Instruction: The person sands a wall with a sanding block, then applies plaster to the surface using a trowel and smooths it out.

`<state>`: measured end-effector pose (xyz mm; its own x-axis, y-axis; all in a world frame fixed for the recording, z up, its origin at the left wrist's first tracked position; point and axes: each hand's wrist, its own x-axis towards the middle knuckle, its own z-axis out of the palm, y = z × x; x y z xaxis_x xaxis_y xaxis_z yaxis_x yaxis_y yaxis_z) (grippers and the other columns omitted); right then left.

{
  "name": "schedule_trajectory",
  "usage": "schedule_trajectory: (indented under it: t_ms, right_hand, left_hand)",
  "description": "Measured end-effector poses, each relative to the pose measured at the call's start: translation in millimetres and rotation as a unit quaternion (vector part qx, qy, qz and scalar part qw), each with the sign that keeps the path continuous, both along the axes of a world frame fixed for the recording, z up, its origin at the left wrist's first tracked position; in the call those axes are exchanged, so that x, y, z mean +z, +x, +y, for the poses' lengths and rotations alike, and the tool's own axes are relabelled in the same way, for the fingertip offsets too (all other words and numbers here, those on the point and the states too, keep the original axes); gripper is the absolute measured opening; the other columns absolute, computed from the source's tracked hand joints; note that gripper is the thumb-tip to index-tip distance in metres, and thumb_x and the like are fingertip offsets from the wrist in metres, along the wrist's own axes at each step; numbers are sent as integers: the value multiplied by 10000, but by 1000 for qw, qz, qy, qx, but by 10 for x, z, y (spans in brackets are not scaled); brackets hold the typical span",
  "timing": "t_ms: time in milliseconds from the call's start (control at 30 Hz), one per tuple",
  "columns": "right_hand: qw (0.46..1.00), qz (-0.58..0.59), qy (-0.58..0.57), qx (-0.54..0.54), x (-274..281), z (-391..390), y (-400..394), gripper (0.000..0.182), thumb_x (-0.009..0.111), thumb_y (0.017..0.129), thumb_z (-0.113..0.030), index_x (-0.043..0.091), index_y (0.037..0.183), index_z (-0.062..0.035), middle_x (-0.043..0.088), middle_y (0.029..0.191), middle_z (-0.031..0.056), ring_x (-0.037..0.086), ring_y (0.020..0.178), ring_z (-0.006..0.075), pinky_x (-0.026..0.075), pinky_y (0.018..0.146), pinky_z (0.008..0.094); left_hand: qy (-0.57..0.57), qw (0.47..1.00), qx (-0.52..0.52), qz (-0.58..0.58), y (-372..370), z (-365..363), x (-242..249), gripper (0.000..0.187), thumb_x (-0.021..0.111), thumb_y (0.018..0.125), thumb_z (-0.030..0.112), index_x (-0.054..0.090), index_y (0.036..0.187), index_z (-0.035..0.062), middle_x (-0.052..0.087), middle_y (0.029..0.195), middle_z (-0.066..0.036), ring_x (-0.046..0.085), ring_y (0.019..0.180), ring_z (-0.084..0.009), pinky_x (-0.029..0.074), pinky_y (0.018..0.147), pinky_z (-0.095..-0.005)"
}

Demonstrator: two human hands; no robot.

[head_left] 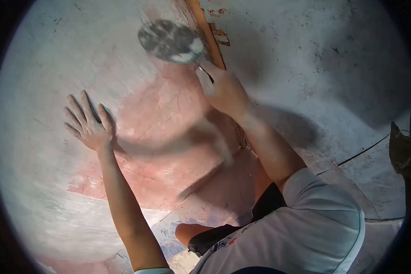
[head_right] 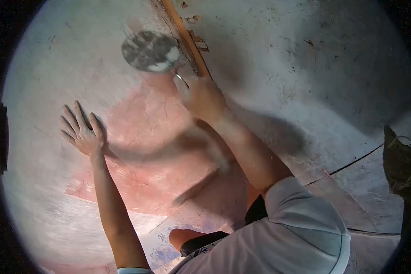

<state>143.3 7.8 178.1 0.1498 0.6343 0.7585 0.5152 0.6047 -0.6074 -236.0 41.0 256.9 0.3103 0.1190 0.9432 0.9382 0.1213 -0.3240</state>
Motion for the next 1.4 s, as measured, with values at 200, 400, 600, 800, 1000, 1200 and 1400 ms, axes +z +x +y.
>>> schedule_trajectory:
  t_ms: [200, 400, 600, 800, 1000, 1200, 1400]
  right_hand:
    - [1000, -11, 11, -3, -263, 45, -94, 231, 566, 1101, -221, 657, 1192, -29, 677, 969, 336, 640, 905, 573, 521, 689, 603]
    - [997, -5, 53, -51, -750, -243, -179, 215, 559, 1092, -208, 686, 1124, -38, 719, 943, 290, 687, 836, 530, 540, 700, 607]
    - [999, 8, 38, 11, 61, 135, -84, 243, 568, 1113, -222, 671, 1169, -9, 667, 972, 341, 602, 984, 606, 522, 750, 580]
    - [998, 47, -33, 13, -928, -93, -193, 279, 576, 1114, -205, 683, 1257, 9, 668, 968, 361, 642, 977, 579, 534, 714, 561]
    - [1000, 4, 24, 5, -69, 79, -95, 207, 563, 1111, -216, 647, 1112, -26, 681, 980, 321, 616, 978, 581, 498, 737, 610]
    - [997, -29, 55, -50, -338, 118, -87, 265, 593, 1103, -213, 693, 1232, -4, 707, 997, 319, 673, 962, 563, 553, 739, 548]
    - [999, -15, -26, -41, -923, -180, -82, 248, 571, 1113, -185, 684, 1204, 15, 689, 896, 324, 712, 847, 529, 551, 654, 512]
  left_hand:
    - [18, 1000, -22, 0, 0, 13, 6, 613, 482, 1091, 528, 502, 1667, 315, 367, 1784, -51, 368, 1611, -374, 123, 1311, -611]
    - [11, 1000, -5, -9, -21, 25, -17, 624, 475, 1088, 534, 484, 1676, 326, 347, 1794, -40, 341, 1624, -368, 119, 1312, -619]
    - [30, 999, -25, -7, 8, 30, -5, 610, 463, 1085, 543, 496, 1664, 357, 362, 1787, -8, 370, 1611, -346, 127, 1312, -606]
    - [30, 999, -18, -21, 54, -15, -3, 592, 490, 1076, 521, 513, 1649, 379, 394, 1770, 0, 393, 1601, -354, 214, 1293, -631]
    - [17, 998, -24, -48, 56, -18, -17, 590, 510, 1064, 537, 513, 1639, 409, 378, 1776, 49, 394, 1602, -333, 234, 1291, -646]
    - [21, 998, -26, -47, 38, -32, -37, 603, 540, 1050, 514, 499, 1644, 424, 381, 1771, 74, 404, 1595, -300, 232, 1303, -624]
    - [-2, 999, -4, -52, 41, -57, -43, 619, 547, 1047, 504, 466, 1658, 448, 352, 1783, 91, 371, 1615, -262, 240, 1310, -587]
